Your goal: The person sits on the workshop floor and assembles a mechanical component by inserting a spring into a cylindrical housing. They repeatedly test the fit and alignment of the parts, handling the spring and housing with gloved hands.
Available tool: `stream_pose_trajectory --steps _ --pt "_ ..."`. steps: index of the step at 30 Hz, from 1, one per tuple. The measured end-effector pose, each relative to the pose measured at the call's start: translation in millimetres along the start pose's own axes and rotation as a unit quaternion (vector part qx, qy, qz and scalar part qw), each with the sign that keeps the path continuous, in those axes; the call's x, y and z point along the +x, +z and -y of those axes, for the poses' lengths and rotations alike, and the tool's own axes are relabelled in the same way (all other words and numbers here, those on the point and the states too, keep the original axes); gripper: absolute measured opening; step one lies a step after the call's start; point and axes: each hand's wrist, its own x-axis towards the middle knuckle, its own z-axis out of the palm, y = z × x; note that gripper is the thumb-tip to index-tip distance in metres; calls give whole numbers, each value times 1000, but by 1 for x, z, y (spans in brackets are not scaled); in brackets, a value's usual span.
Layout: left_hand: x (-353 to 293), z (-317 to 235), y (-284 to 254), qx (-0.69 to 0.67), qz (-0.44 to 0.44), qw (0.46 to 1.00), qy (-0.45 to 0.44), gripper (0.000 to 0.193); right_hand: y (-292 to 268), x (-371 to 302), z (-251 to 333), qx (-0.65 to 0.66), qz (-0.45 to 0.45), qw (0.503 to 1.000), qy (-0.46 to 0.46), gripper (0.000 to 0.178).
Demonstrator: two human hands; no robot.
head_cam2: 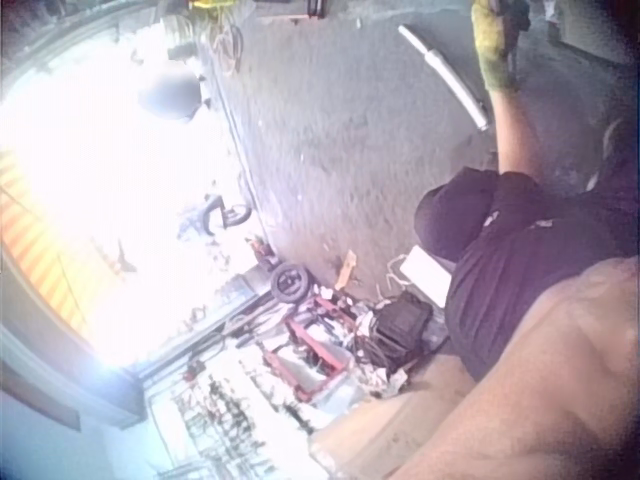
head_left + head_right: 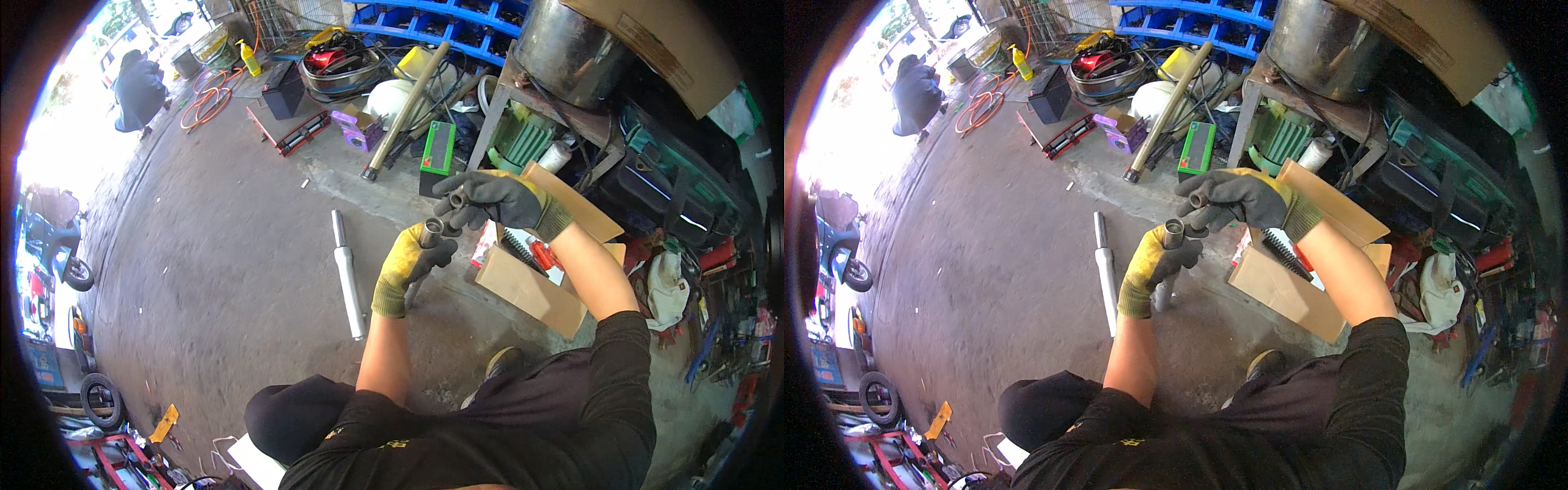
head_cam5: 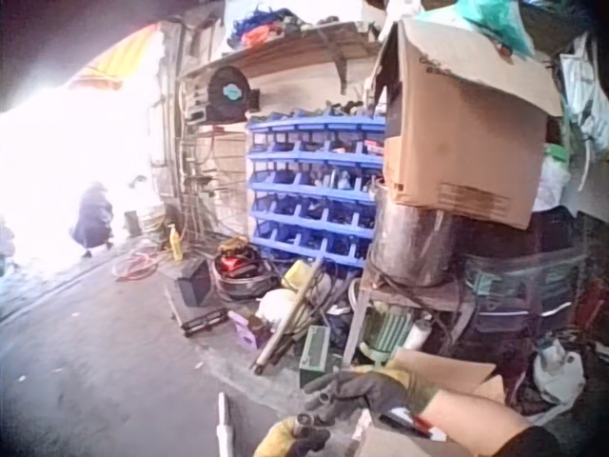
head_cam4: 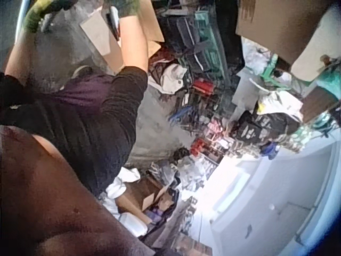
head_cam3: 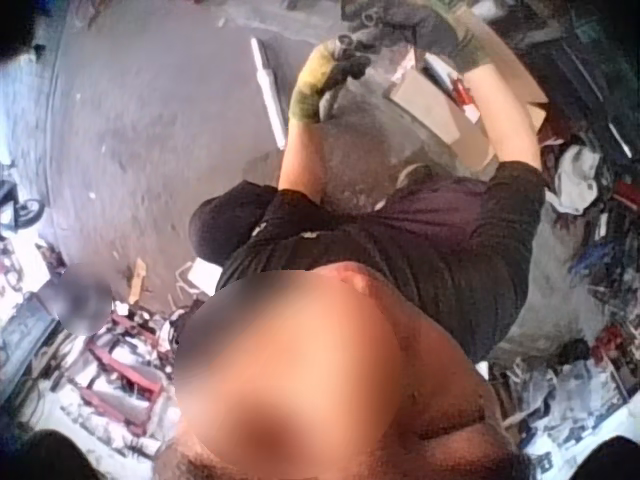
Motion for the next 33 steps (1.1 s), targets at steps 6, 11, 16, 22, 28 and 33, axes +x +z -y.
stream_pose_trajectory --steps 6,11,16,22,28,33 --pt "-5 -9 -7 9 -39 999 -27 20 -17 -1 -21 -10 39 999 17 56" --pt "-4 -8 -9 -23 -30 999 -1 19 -12 1 -19 12 56 998 11 57" --pt "0 -1 -12 -76 -26 997 21 24 -4 -1 -18 1 35 999 23 56" --pt "6 5 -19 -68 -80 993 53 35 -7 6 -42 -286 -81 950 96 42" --pt "-5 -8 -40 -16 -202 978 48 28 27 39 -201 -739 50 632 226 42" --pt "-7 -11 -38 -49 -203 977 38 31 31 41 -240 -698 19 673 246 38"
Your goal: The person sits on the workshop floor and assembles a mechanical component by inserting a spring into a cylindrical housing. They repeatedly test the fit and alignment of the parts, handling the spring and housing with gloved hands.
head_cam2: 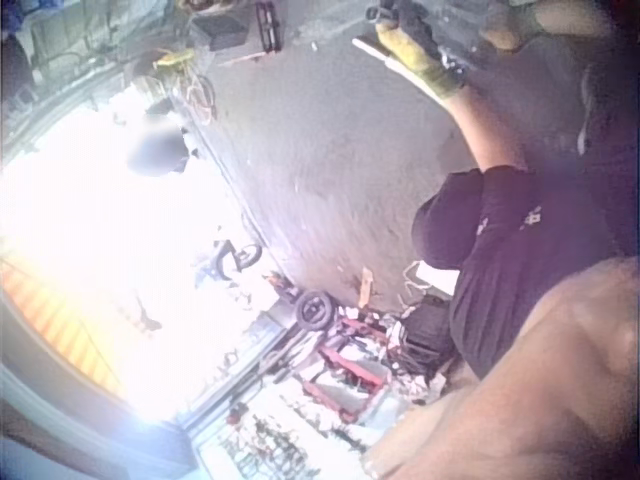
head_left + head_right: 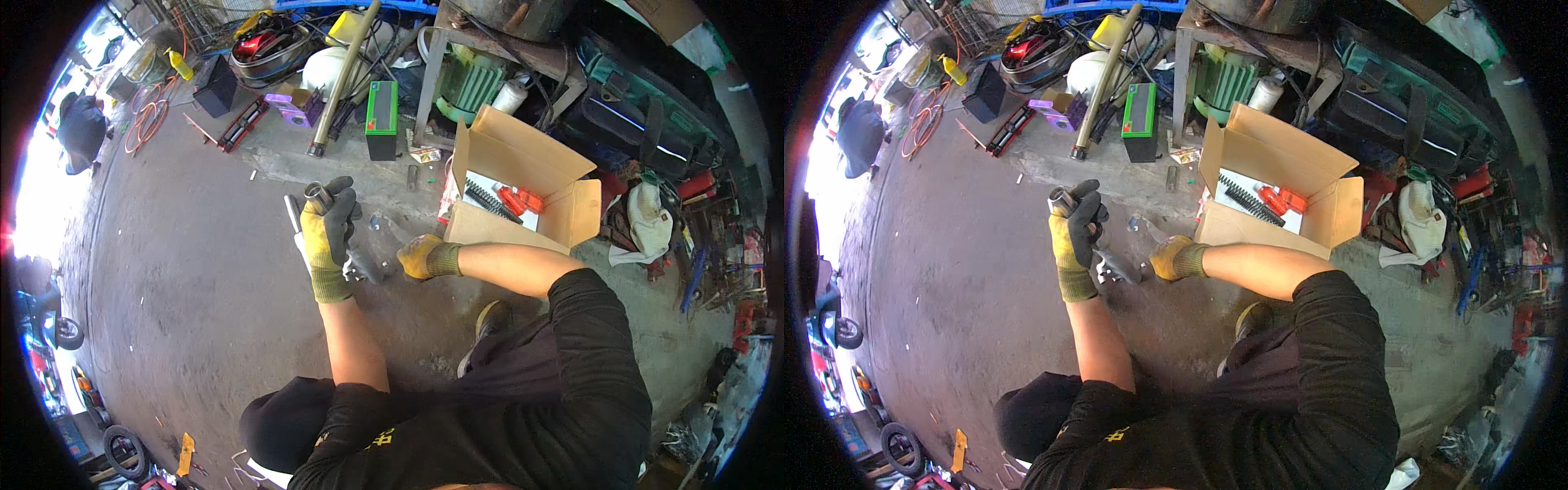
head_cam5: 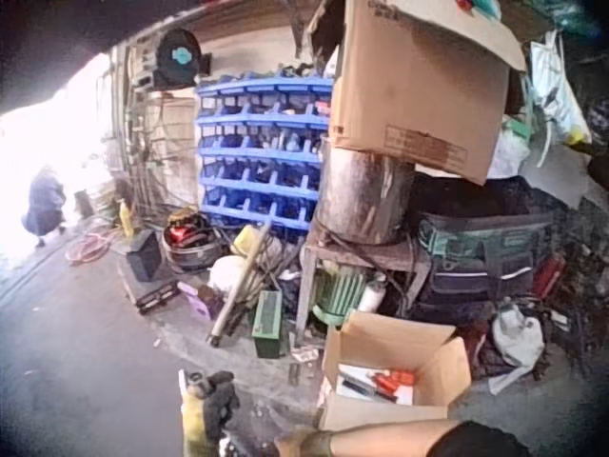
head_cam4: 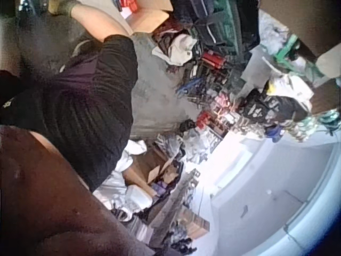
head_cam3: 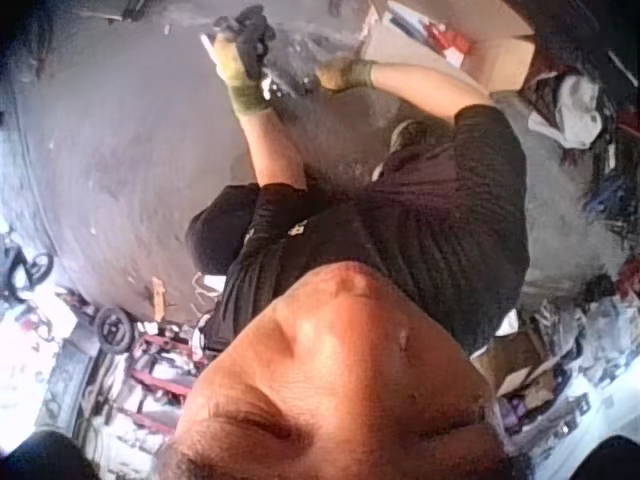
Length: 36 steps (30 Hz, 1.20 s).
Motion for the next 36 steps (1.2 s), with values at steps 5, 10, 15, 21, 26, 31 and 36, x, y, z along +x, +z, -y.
stream_pose_trajectory --steps 5,10,15,21,26,31,36 --pt "-1 0 4 40 -4 999 14 35 -82 -84 -11 112 26 989 -91 48" --pt "6 -1 5 13 6 1000 4 29 -141 -175 -116 538 -39 817 -203 47" --pt "7 5 18 34 -1 999 -13 32 -102 -184 -225 536 -70 830 138 38" --pt "-18 3 45 53 -50 997 5 30 -16 -123 -251 316 129 914 219 35" --pt "-45 -29 54 9 -57 995 80 33 3 -78 -262 96 -2 970 225 60" --pt "-39 -38 62 128 -50 987 79 37 13 -20 -267 121 -122 960 220 43" --pt "-37 -13 49 17 -75 993 87 30 23 6 -256 43 -120 959 254 48"
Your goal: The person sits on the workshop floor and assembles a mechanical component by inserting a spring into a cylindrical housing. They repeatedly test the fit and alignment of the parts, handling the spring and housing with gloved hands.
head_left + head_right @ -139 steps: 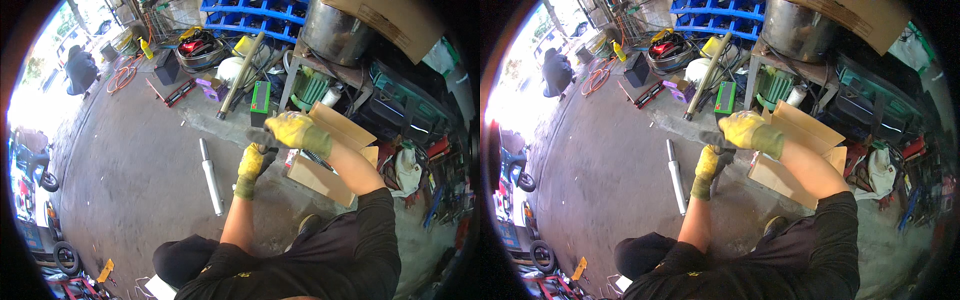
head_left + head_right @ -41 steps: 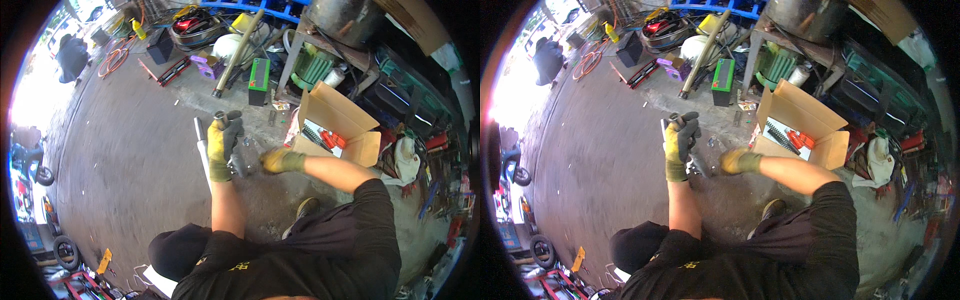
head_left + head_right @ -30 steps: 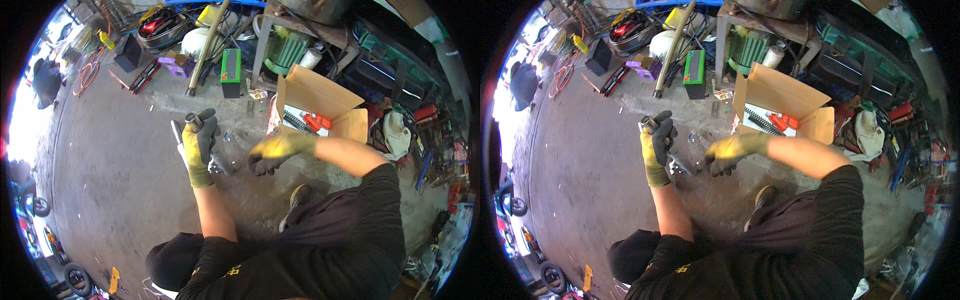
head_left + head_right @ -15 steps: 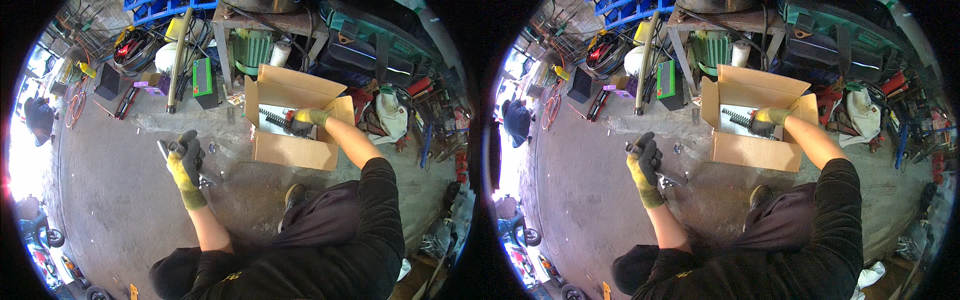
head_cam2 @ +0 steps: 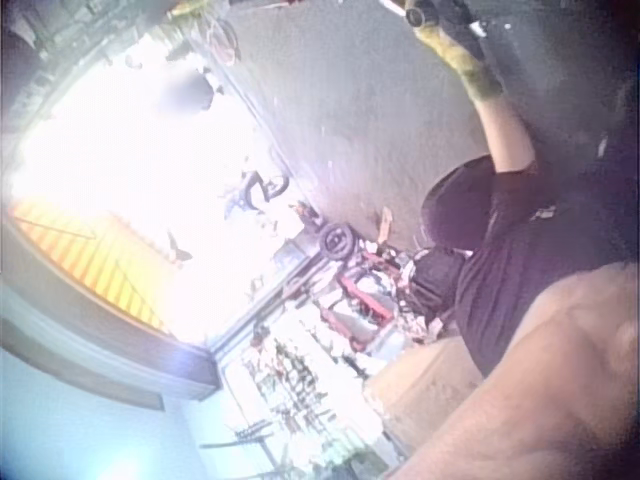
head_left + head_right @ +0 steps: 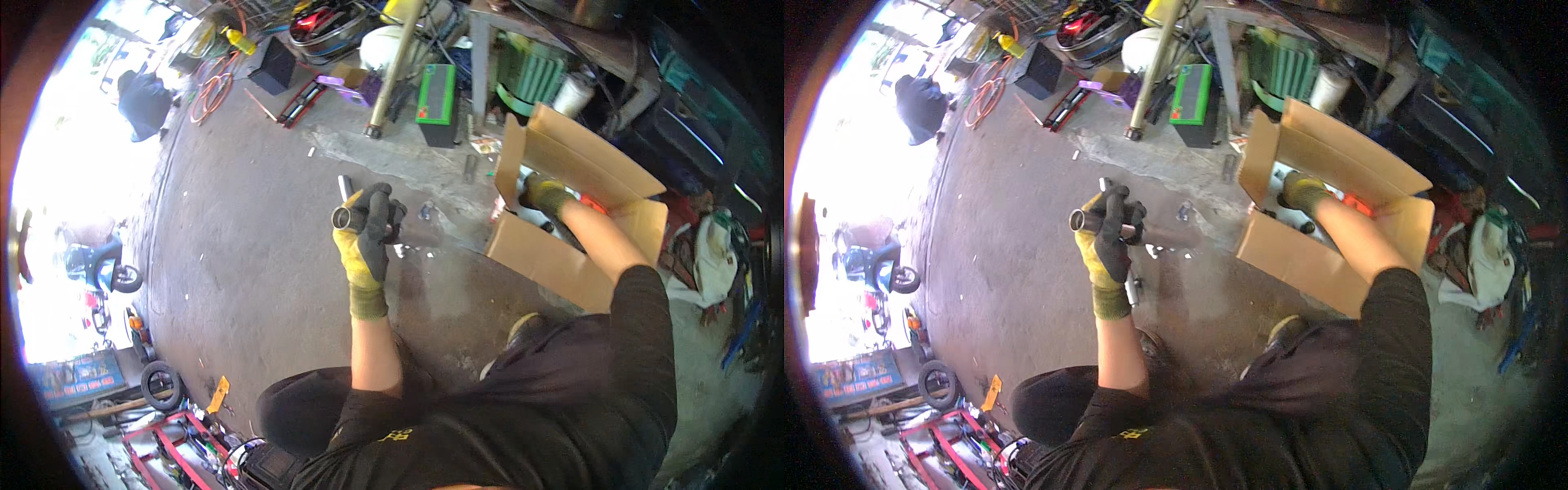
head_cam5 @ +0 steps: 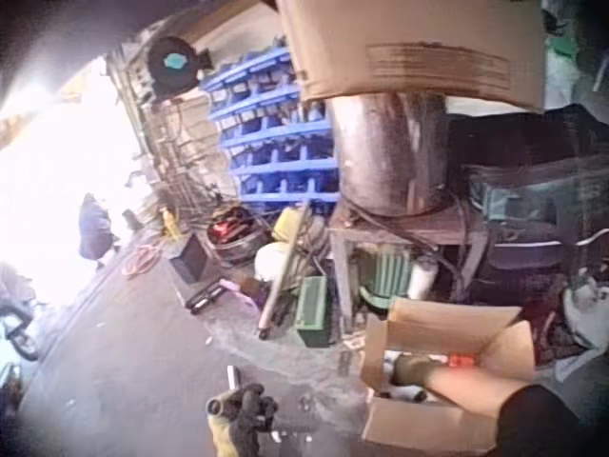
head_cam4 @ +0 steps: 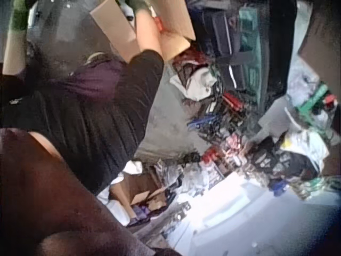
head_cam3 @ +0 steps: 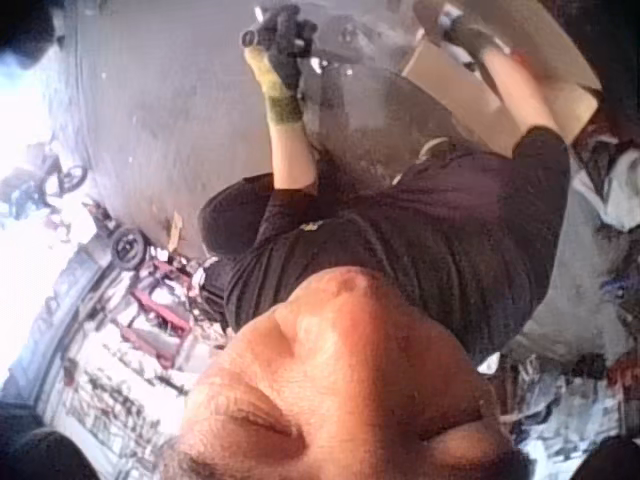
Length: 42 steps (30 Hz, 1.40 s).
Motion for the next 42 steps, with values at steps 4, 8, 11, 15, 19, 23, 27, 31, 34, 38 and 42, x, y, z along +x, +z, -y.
stream_pose_trajectory --steps 4,8,11,15,19,23,27,31,34,38,42 --pt "1 9 -10 -40 -13 999 1 28 -89 -38 -2 -70 -15 996 -60 39" --pt "-5 0 2 -8 -1 999 33 24 -184 -128 39 130 6 950 -285 31" --pt "-13 -13 17 -10 -22 999 33 25 -163 -156 131 225 -62 904 -358 38" --pt "-22 -33 22 -50 22 997 56 24 -90 -116 192 351 -40 849 -393 50" --pt "-30 -32 22 49 -29 998 -15 14 -41 -78 212 334 -18 822 -461 53" --pt "-24 -15 20 76 1 997 -8 17 -27 -83 216 294 11 858 -421 60" --pt "-22 -7 11 58 17 998 -25 16 -26 -100 216 251 76 886 -382 56" --pt "-33 -3 9 53 28 998 2 16 -24 -113 227 267 63 880 -386 52" --pt "-42 0 8 84 51 995 27 13 -23 -119 235 280 39 874 -394 49" --pt "-38 -3 4 74 15 997 -4 10 -25 -126 242 282 46 874 -393 45" --pt "-29 -22 -1 35 55 998 14 16 -60 -140 237 193 82 913 -349 42"
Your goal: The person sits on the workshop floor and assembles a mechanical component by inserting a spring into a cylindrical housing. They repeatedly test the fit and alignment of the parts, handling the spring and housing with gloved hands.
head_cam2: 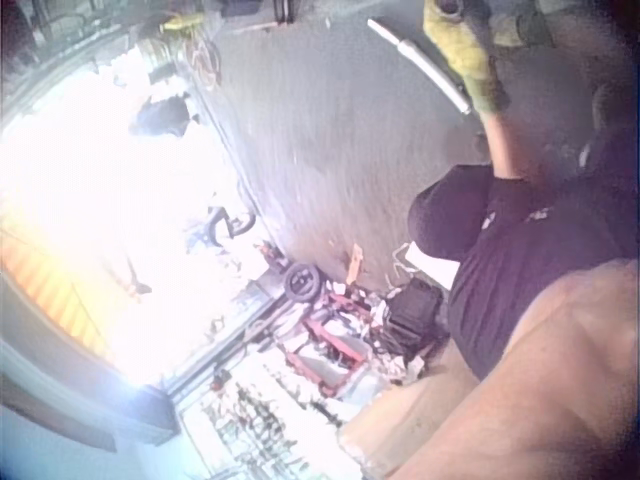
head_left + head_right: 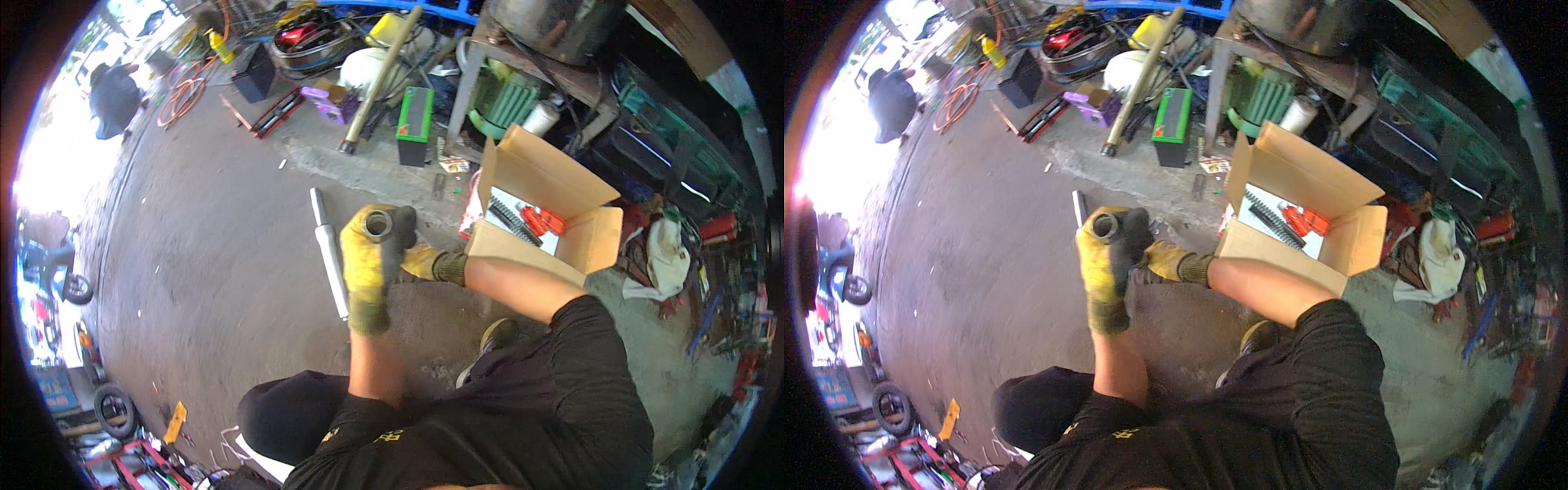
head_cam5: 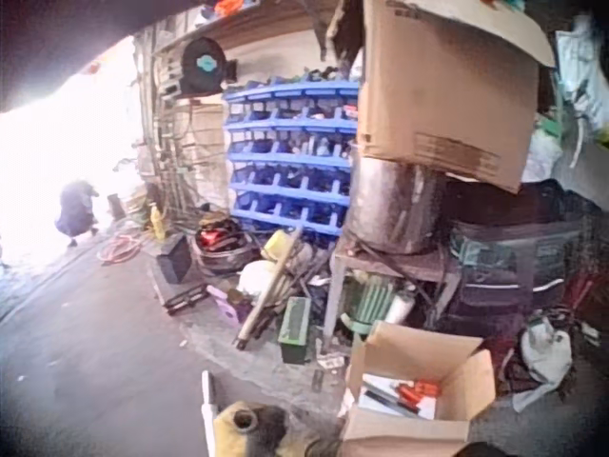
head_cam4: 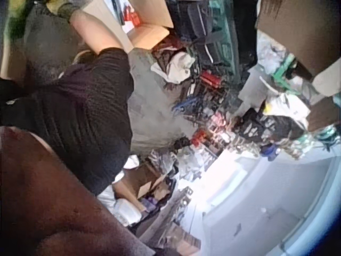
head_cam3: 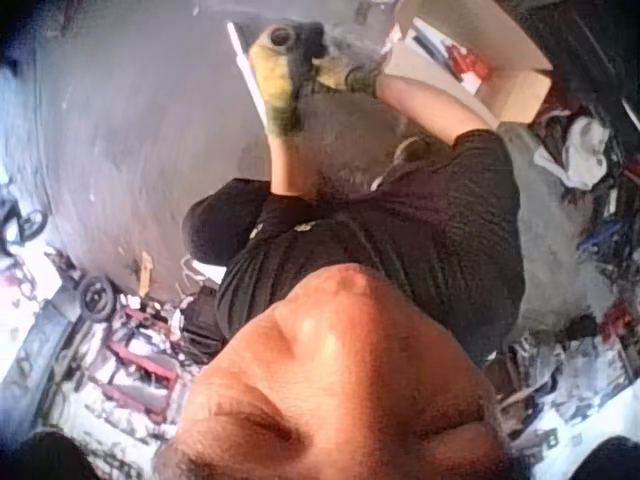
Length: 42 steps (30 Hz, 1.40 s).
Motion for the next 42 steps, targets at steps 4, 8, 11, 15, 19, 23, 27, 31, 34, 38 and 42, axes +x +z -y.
stream_pose_trajectory --steps 4,8,11,15,19,23,27,31,34,38,42 --pt "7 -20 -5 31 -32 999 -26 18 -95 -57 10 204 80 976 -16 37" --pt "14 -15 -4 29 -27 999 -4 15 -186 -130 -48 291 70 945 130 35" --pt "17 -4 -3 22 -18 1000 -12 12 -181 -136 -129 296 -41 915 271 26" --pt "13 2 -2 19 -28 999 -16 11 -121 -79 -237 14 -102 932 349 51" --pt "7 -4 5 17 -52 998 -11 15 -77 -32 -296 -108 -105 918 368 45" --pt "5 -10 13 47 -53 997 -26 16 -55 -11 -300 -158 -176 912 334 39" --pt "5 -11 15 65 -43 996 -41 18 -57 -17 -289 -191 -211 898 335 35" --pt "13 -9 12 85 -52 994 -54 23 -89 -49 -278 -116 -170 923 325 32" --pt "25 -7 11 102 -49 993 -40 24 -124 -91 -258 -43 -192 946 259 40" --pt "37 -4 10 99 -20 994 -37 24 -178 -161 -201 163 -273 940 121 31" --pt "41 -2 13 87 -16 994 -69 28 -232 -215 -128 415 -308 856 -29 32"
